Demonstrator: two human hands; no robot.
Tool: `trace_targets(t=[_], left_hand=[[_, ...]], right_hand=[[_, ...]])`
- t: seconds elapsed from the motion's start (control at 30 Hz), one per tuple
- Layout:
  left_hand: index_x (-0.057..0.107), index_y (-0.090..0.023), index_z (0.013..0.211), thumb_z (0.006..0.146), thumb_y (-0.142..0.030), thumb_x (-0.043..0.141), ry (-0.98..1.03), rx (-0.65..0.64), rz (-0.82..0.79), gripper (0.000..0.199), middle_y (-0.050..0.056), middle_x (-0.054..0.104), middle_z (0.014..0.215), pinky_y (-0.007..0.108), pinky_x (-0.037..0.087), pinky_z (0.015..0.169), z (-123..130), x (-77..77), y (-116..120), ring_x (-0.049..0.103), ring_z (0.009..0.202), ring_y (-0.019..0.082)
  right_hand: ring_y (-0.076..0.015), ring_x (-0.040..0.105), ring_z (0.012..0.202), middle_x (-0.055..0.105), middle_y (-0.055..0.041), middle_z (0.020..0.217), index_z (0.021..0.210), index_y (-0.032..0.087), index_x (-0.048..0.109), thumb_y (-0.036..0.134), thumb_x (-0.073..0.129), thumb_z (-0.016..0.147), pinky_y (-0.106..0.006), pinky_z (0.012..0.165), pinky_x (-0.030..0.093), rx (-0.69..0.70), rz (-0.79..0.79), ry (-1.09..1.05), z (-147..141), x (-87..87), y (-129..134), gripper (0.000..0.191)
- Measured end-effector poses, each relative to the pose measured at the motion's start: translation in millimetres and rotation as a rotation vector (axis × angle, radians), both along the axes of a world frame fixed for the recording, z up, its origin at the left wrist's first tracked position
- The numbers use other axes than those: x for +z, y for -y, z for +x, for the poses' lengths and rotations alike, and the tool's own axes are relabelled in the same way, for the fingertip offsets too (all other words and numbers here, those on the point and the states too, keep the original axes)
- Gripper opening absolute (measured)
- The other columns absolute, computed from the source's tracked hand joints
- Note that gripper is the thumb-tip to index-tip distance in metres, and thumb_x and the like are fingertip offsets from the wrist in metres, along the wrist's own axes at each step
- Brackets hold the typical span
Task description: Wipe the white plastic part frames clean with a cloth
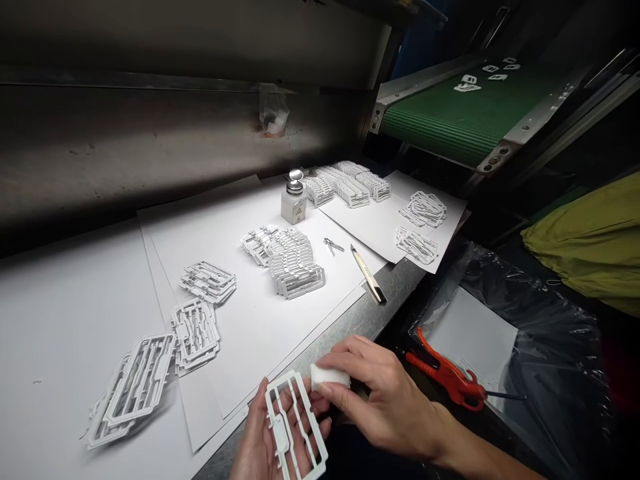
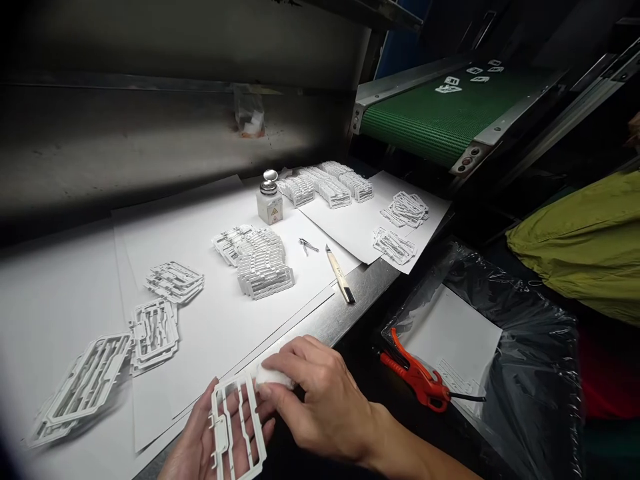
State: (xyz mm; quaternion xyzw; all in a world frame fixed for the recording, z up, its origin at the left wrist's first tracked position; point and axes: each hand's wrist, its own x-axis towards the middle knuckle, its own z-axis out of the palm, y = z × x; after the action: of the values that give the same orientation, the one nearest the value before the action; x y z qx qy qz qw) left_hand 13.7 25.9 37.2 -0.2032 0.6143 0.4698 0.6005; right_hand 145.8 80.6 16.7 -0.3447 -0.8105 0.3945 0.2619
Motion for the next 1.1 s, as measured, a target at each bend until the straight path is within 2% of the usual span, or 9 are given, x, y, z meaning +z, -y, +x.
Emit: trace_targets(t=[0.17,0.33,0.47,0.57,0.63,0.73,0.8,1.0,1.1], left_hand=[[0.062,-0.003,0.084,0.085,-0.020,0.045,0.030,0.069,0.056,0.024,0.015,0.068,0.082,0.028,0.054,0.063,-1.0,-0.1,-0.4,0.065,0.071,0.018],[0.054,0.001,0.104,0.086,-0.028,0.044,0.045,0.013,0.162,0.035,0.025,0.061,0.103,0.028,0.054,0.069,-2.8,-15.7,8.7,0.061,0.090,0.026],[0.046,0.001,0.114,0.088,-0.029,0.040,0.056,-0.006,0.269,0.041,0.026,0.056,0.114,0.034,0.053,0.076,0.1,-27.3,15.0,0.056,0.101,0.030],[0.045,0.003,0.116,0.089,-0.027,0.037,-0.001,-0.032,0.332,0.041,0.027,0.053,0.117,0.038,0.053,0.079,1.4,-29.6,16.2,0.055,0.103,0.031],[0.047,0.003,0.114,0.089,-0.029,0.037,-0.042,-0.011,0.331,0.043,0.027,0.054,0.115,0.042,0.050,0.085,1.4,-28.7,15.8,0.055,0.102,0.031],[0.049,0.003,0.111,0.089,-0.031,0.037,-0.049,0.055,0.321,0.042,0.028,0.056,0.112,0.042,0.047,0.089,0.7,-26.6,14.6,0.056,0.101,0.030],[0.050,0.002,0.109,0.089,-0.030,0.037,-0.075,0.071,0.335,0.040,0.028,0.057,0.110,0.040,0.048,0.087,0.1,-25.9,14.0,0.057,0.099,0.029],[0.058,0.001,0.103,0.089,-0.032,0.035,-0.112,0.071,0.364,0.042,0.028,0.057,0.110,0.042,0.048,0.085,-4.4,-26.6,13.5,0.056,0.100,0.031],[0.062,0.000,0.095,0.089,-0.031,0.033,-0.114,0.120,0.371,0.043,0.028,0.058,0.107,0.041,0.050,0.080,-7.0,-27.3,13.0,0.057,0.097,0.032]], right_hand=[[-0.0165,0.053,0.075,0.058,-0.0108,0.082,0.100,0.007,0.061,0.013,0.056,0.080,-0.029,0.068,0.046,-0.014,0.007,-0.077,7.6,-2.6,18.0,0.022],[-0.0167,0.054,0.072,0.060,-0.0089,0.079,0.098,0.011,0.062,0.014,0.058,0.078,-0.028,0.065,0.047,0.095,0.030,-0.057,7.1,-5.6,30.4,0.020],[-0.0174,0.053,0.071,0.061,-0.0096,0.081,0.099,0.011,0.060,0.020,0.055,0.081,-0.028,0.064,0.047,0.076,0.213,-0.135,-4.7,-12.1,36.9,0.020],[-0.0160,0.049,0.062,0.060,-0.0082,0.076,0.090,0.011,0.061,0.021,0.049,0.083,-0.027,0.055,0.044,0.056,0.325,-0.071,-10.4,-15.6,39.5,0.016],[-0.0147,0.048,0.058,0.059,-0.0064,0.072,0.086,0.012,0.061,0.021,0.048,0.085,-0.025,0.051,0.041,0.110,0.358,-0.012,-8.5,-13.7,38.8,0.016],[-0.0141,0.049,0.060,0.058,-0.0052,0.071,0.088,0.013,0.060,0.021,0.050,0.085,-0.024,0.052,0.040,0.166,0.334,0.031,-1.8,-6.8,35.5,0.013],[-0.0143,0.049,0.061,0.057,-0.0055,0.070,0.090,0.013,0.060,0.019,0.052,0.082,-0.023,0.052,0.041,0.130,0.298,0.029,0.0,-3.6,34.7,0.012],[-0.0136,0.048,0.058,0.060,-0.0060,0.074,0.091,0.013,0.062,0.025,0.051,0.085,-0.024,0.050,0.040,0.119,0.358,0.004,1.4,-10.3,38.0,0.016],[-0.0154,0.051,0.066,0.058,-0.0085,0.076,0.095,0.012,0.062,0.015,0.052,0.081,-0.025,0.057,0.043,0.003,0.105,-0.004,12.2,-10.4,33.2,0.018]])
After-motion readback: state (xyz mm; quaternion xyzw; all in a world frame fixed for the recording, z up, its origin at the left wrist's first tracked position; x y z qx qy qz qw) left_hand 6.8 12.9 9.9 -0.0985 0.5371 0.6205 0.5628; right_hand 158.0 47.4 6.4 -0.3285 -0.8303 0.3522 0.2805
